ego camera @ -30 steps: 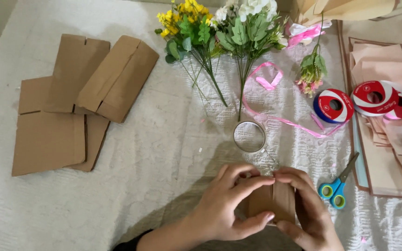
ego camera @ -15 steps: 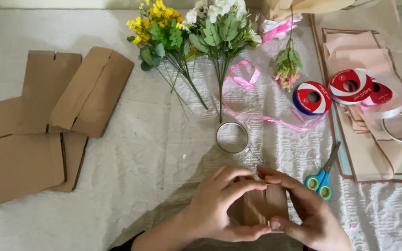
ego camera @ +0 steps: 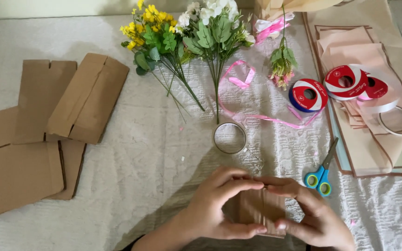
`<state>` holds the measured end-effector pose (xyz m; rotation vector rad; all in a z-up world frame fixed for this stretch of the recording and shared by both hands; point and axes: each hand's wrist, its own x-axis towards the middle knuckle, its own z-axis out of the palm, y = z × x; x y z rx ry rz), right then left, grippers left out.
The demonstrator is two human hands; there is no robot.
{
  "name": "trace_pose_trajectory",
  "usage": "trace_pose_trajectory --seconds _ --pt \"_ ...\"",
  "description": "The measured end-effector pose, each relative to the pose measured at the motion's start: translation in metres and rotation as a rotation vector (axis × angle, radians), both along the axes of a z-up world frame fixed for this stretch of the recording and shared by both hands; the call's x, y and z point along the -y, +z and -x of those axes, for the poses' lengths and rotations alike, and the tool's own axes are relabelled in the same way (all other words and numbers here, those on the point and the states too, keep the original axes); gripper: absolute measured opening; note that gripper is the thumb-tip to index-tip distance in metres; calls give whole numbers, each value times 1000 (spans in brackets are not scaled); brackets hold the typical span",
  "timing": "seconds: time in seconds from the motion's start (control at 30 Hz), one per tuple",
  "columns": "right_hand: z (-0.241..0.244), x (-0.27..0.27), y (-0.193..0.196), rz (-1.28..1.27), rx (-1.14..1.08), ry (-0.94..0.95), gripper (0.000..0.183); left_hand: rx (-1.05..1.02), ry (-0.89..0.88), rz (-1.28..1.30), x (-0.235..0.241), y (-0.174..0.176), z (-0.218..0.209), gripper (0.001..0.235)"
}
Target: The person assembles a small cardboard box by folding the flaps and securing them with clear adhesive tape. They use scissors to cut the tape and press the edges to ensure the box is sealed. The task is performed on a table with other crafting materials visible.
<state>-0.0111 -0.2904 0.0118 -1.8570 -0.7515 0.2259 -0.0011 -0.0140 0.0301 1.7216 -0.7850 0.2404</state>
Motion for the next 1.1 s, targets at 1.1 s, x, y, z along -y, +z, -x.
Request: trace_pose_trajectory --seconds 1.1 --pt "-23 -30 13 -28 168 -33 32 -249 -8 209 44 -30 9 44"
